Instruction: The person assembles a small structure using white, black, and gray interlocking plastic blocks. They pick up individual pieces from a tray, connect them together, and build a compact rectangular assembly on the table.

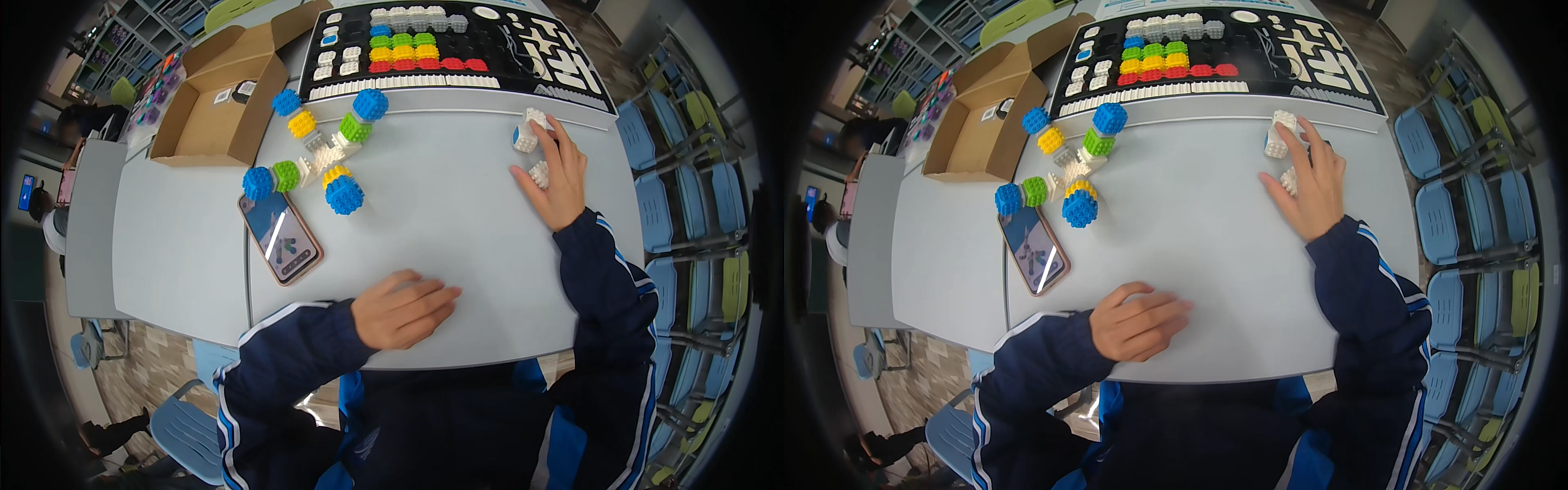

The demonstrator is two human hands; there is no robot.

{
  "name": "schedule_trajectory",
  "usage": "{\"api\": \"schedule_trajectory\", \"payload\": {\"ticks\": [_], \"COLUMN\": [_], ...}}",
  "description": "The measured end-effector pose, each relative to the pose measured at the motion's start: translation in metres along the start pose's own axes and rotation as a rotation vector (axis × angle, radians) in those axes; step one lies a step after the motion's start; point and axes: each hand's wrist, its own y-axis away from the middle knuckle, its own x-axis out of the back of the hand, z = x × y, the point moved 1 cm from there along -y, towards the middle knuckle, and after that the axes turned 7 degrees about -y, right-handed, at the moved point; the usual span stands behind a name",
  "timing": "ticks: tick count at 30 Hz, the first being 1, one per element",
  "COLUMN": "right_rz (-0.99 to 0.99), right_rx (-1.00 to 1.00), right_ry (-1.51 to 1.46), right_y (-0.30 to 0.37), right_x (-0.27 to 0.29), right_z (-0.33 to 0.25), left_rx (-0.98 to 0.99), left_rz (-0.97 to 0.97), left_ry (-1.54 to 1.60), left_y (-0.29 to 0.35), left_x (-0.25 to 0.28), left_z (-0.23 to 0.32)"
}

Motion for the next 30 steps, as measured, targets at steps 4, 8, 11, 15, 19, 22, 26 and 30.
{"api": "schedule_trajectory", "payload": {"ticks": [4, 8, 11, 15, 19, 22, 26, 30], "right_rz": [0.044, 0.001, -0.015, -0.040, -0.224, -0.306, -0.260, -0.313], "right_rx": [0.010, 0.056, 0.166, 0.149, 0.042, -0.001, 0.085, -0.018], "right_ry": [0.045, 0.069, 0.057, -0.402, -0.788, -0.886, -0.889, -0.879], "right_y": [-0.014, -0.019, -0.014, 0.001, 0.008, 0.016, 0.018, 0.015], "right_x": [-0.016, -0.025, -0.024, -0.026, -0.015, -0.015, -0.020, -0.017], "right_z": [0.001, 0.005, 0.004, -0.031, -0.074, -0.083, -0.082, -0.077], "left_rx": [0.032, 0.104, 0.194, 0.431, 0.717, 0.847, 0.937, 0.963], "left_rz": [0.079, 0.100, 0.083, 0.090, 0.227, 0.246, 0.087, 0.231], "left_ry": [0.040, 0.090, 0.177, 0.278, 0.443, 0.525, 0.673, 0.889], "left_y": [-0.027, -0.034, -0.032, -0.024, -0.026, -0.029, -0.018, -0.015], "left_x": [-0.028, -0.032, -0.030, -0.025, -0.028, -0.033, -0.041, -0.039], "left_z": [-0.009, -0.014, -0.020, -0.023, -0.023, -0.026, -0.034, -0.033]}}
